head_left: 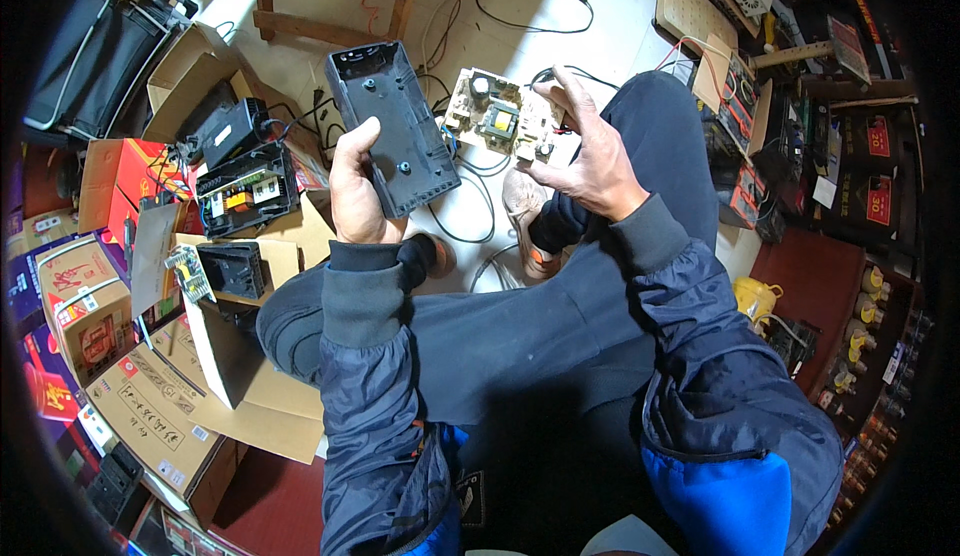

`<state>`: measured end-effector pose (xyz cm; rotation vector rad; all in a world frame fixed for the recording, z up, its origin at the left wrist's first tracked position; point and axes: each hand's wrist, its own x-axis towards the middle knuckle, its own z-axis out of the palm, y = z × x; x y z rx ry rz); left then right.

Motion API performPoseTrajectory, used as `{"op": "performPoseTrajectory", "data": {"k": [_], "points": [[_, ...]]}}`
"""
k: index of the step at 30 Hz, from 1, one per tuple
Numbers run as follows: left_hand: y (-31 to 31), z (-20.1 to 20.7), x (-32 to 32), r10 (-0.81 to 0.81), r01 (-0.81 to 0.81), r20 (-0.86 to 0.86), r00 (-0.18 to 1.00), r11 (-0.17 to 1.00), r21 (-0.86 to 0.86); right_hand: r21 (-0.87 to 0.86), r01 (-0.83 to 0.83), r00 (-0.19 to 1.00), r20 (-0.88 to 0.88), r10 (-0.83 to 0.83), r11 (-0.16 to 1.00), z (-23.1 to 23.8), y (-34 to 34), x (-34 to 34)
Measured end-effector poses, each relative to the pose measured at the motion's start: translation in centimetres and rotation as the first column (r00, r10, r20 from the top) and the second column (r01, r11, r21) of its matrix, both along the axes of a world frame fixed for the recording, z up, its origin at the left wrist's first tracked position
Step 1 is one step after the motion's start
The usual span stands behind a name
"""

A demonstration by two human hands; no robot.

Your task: The person sits on the floor and handles several small black electronic enclosures, opening them to expose circuit boards and capacitors. They repeatedly remove and reinsert circuit boards, rotate the units to inspect different sides, and connect power cables to test functionality.

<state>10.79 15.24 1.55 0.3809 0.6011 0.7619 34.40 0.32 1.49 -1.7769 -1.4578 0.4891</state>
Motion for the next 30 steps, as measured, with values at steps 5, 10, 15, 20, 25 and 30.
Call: {"op": "performPoseTrajectory", "data": {"k": [5,10,15,20,25,30], "points": [[0.3,-0.4,-0.2,-0.027,0.028,-0.029,0.999,1.0,0.014,-0.001,0.01,1.0,-0.005,-0.01,1.0,0.0,-0.1,-0.1],[0.2,-0.2,-0.1,-0.026,0.026,-0.026,0.999,1.0,0.007,0.074,-0.007,0.996,0.09,0.0,0.997,-0.2,0.2,-0.1],[0.0,0.2,0.1,-0.012,0.011,-0.02,1.0,1.0,-0.014,0.072,-0.009,0.994,0.111,0.001,0.997,-0.2,0.2,-0.1],[0.1,0.5,0.1,-0.006,0.008,-0.03,1.0,0.999,0.05,-0.053,0.105,0.98,-0.162,-0.112,0.993,0.2,-0.1,-0.1],[0.4,0.6,0.3,0.078,-0.072,-0.045,0.996,0.991,0.115,-0.28,0.028,0.436,-0.861,-0.264,0.96,-0.1,0.5,2.1],[0.4,0.8,0.2,0.102,-0.097,-0.045,0.994,0.99,0.103,-0.168,-0.116,-0.036,-0.984,-0.173,0.979,-0.5,0.6,3.0]]}}
